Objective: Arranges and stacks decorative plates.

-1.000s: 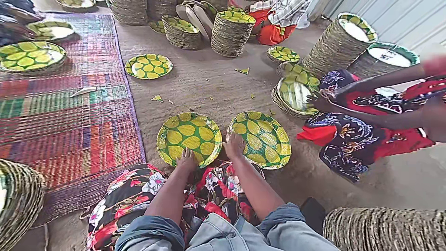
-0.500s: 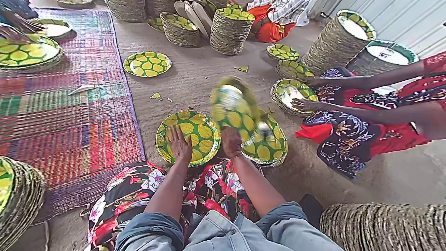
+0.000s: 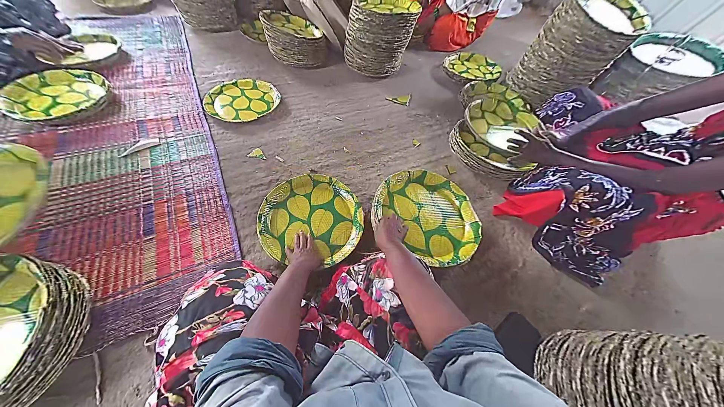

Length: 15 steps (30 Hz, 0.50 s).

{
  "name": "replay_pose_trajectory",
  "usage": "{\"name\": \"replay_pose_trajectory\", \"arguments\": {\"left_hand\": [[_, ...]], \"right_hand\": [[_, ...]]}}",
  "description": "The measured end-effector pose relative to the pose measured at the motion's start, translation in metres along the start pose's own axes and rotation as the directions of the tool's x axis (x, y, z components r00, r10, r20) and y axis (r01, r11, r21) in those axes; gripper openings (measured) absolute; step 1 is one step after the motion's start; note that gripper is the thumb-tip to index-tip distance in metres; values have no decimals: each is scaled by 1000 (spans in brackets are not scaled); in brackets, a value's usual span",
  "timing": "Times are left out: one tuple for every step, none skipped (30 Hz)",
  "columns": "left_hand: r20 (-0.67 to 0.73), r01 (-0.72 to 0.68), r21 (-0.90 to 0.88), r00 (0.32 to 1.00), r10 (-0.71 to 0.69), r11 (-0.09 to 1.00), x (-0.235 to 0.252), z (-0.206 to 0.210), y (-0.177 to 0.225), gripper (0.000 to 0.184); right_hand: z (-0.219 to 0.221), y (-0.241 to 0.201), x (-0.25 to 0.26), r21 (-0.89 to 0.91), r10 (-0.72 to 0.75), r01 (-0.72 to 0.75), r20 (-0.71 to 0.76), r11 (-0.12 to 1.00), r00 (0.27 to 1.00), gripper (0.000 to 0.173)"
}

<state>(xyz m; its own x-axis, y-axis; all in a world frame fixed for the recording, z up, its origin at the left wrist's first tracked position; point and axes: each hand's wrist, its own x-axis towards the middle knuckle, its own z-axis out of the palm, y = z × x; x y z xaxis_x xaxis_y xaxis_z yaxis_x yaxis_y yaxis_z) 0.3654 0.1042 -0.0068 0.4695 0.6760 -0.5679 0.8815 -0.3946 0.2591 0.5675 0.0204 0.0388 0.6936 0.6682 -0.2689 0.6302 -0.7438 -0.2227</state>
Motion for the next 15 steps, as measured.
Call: {"name": "replay_pose_trajectory", "arguments": {"left_hand": [[-1, 0, -2, 1000, 0, 1000, 1, 0, 0, 89], [3, 3, 0, 1000, -3, 1000, 1, 0, -1, 89], [9, 6, 5, 1000, -6, 1000, 0, 2, -2, 89], [10, 7, 7, 1000, -7, 1000, 0, 2, -2, 88], [1, 4, 1, 1000, -4, 1000, 1, 2, -2, 89], [-5, 4, -1, 1000, -4, 1000, 2, 1, -2, 89], [-4, 9, 0, 1000, -9, 1000, 3, 1, -1, 89], [-6, 13, -1, 1000, -13, 1000, 4, 2, -1, 89], [-17, 12, -8, 1000, -12, 1000, 5, 2, -1, 87], [-52, 4, -34, 999, -5, 999, 6, 2, -2, 83], [-125, -12, -86, 992, 1, 996, 7, 1, -3, 77], [-239, -36, -159, 971, -4, 987, 7, -1, -4, 73], [-386, -65, -246, 922, -36, 967, 6, -4, -4, 69], [-528, -100, -351, 842, -109, 931, 5, -10, -3, 65], [-624, -125, -462, 749, -221, 878, 3, -16, -4, 60]], "right_hand": [[-2, 0, 3, -16, 47, -46, 41, 999, 998, 36], [-2, 0, 4, -11, 66, -65, 54, 998, 996, 34], [-1, 0, 3, 9, 69, -70, 39, 998, 997, 34], [-1, 0, 2, 28, 67, -67, 8, 997, 998, 36], [-4, -1, 3, 38, 67, -66, -18, 997, 998, 38], [-6, -2, 4, 38, 72, -71, -34, 997, 997, 41], [-7, -1, 4, 37, 84, -82, -44, 996, 996, 43], [-7, 0, 5, 48, 93, -90, -72, 995, 993, 44], [-7, 1, 5, 77, 90, -81, -133, 994, 987, 44], [-5, 2, 3, 107, 66, -41, -237, 993, 969, 42], [-2, 4, 1, 127, 5, 45, -364, 991, 931, 39], [2, 4, 1, 122, -94, 174, -484, 977, 870, 34], [8, 4, 0, 90, -222, 326, -563, 941, 796, 31], [14, 1, -3, 54, -357, 468, -571, 882, 739, 31], [19, -3, -7, 38, -493, 595, -520, 803, 698, 30]]}}
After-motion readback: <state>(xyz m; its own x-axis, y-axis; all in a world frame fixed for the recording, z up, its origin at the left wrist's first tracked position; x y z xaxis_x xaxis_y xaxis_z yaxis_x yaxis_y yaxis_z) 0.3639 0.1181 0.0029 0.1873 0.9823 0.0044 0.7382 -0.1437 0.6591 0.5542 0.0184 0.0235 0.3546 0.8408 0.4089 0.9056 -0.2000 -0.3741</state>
